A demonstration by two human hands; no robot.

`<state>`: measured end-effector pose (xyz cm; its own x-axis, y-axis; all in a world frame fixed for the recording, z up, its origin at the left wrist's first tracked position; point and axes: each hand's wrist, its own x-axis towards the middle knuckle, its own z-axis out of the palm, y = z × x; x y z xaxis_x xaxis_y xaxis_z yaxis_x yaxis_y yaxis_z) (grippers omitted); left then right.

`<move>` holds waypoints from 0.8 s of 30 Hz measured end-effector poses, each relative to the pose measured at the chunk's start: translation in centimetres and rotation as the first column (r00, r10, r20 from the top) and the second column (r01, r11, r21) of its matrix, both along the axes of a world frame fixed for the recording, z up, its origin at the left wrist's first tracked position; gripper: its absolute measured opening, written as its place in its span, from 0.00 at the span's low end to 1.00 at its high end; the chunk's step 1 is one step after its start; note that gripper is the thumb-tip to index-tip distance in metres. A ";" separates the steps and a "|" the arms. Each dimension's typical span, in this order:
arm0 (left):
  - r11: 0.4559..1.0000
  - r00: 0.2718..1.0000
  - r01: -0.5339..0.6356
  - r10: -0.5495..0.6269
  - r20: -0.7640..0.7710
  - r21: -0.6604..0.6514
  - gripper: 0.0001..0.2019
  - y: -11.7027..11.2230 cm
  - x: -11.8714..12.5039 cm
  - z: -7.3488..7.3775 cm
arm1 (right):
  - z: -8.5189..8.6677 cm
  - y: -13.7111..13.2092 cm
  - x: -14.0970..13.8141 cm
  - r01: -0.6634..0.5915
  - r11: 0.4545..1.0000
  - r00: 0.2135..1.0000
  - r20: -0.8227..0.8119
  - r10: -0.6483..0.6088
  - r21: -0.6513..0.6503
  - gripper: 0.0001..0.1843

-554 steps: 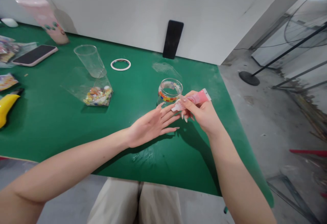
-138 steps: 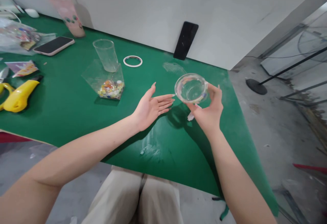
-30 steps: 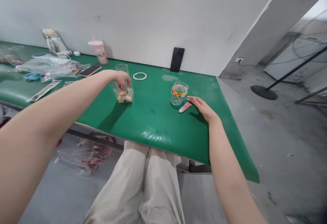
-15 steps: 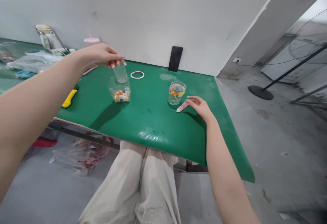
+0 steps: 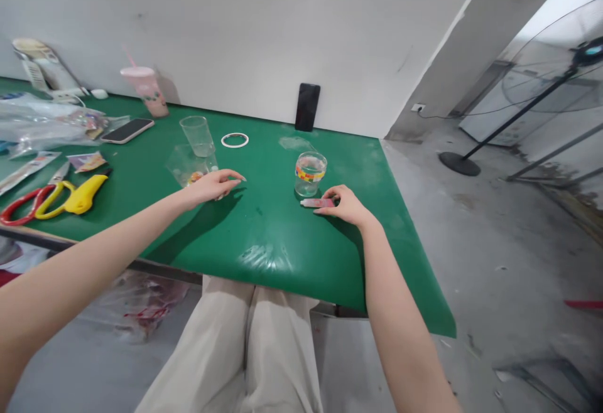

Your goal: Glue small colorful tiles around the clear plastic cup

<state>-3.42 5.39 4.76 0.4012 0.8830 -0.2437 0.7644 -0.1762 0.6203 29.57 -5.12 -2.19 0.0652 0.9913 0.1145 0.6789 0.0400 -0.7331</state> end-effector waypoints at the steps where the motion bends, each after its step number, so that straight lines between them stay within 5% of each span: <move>1: 1.000 1.000 0.016 -0.016 0.005 -0.027 0.21 0.5 -0.3 0.2 | -0.1 0.2 -0.2 -0.001 1.000 0.999 0.034 0.001 0.001 0.20; 5: 0.981 0.993 0.089 -0.075 0.087 -0.170 0.16 0.2 0.4 -0.5 | 0.2 0.2 -0.3 -0.013 0.999 0.999 0.039 0.015 -0.051 0.16; 10: 0.873 0.930 0.259 -0.111 0.349 -0.414 0.19 -2.3 5.3 -3.0 | 1.2 -0.5 -0.2 -0.157 0.973 0.977 -0.170 0.129 -0.167 0.18; 14: 0.869 0.885 0.292 -0.087 0.457 -0.399 0.20 -2.6 8.2 -3.7 | 1.6 -0.4 -1.1 -0.098 0.982 0.981 -0.181 0.068 -0.163 0.19; 19: 0.876 0.878 0.240 -0.011 0.479 -0.419 0.19 -2.1 7.7 -3.5 | 2.3 -0.1 -1.5 -0.028 0.974 0.976 -0.217 -0.022 -0.225 0.21; 24: 0.825 0.829 0.198 0.148 0.540 -0.529 0.17 -2.3 7.1 -3.6 | 3.7 -0.6 -1.5 -0.017 0.993 0.777 -0.627 -0.061 -0.117 0.22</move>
<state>3.72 3.06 1.11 0.6346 0.6552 -0.4100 0.2736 0.3057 0.9120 28.05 -5.69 1.52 0.1056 0.9920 -0.0691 0.0650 -0.0763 -0.9950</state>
